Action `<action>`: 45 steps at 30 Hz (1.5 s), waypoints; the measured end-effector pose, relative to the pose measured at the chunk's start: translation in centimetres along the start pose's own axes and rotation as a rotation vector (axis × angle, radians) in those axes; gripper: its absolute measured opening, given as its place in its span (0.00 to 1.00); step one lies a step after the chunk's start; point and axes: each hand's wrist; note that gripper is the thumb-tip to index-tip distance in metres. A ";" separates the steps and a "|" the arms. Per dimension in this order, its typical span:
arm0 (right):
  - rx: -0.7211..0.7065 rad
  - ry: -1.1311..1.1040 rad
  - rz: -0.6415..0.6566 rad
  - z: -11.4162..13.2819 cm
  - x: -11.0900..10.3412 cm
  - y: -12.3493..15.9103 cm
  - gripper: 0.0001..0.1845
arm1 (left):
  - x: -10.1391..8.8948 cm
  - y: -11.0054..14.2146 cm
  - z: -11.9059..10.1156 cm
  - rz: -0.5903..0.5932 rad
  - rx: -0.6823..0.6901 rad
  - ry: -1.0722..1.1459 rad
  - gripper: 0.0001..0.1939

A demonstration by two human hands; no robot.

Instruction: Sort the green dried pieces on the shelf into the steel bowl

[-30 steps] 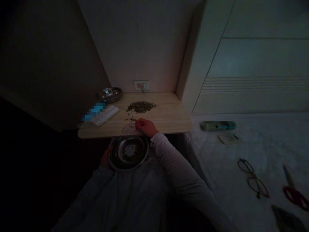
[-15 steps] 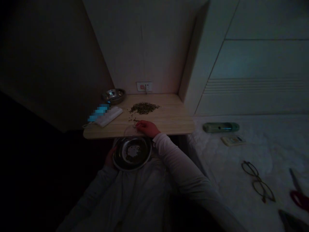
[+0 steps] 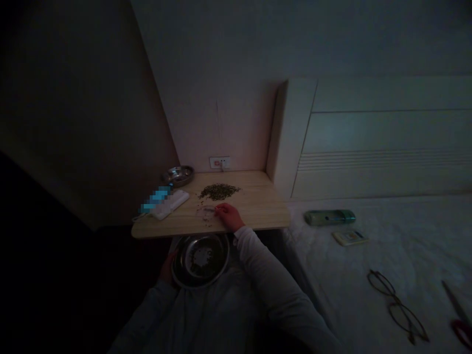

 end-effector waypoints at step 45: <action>0.012 -0.176 -0.098 -0.3 0.3 -0.2 0.07 | 0.2 0.7 -0.2 0.040 0.072 -0.120 0.06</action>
Point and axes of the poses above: each hand's wrist, its own y-axis away from the middle knuckle, its own x-axis out of the palm, z = x × y, and after that the axes turned 9 degrees about y, right-handed
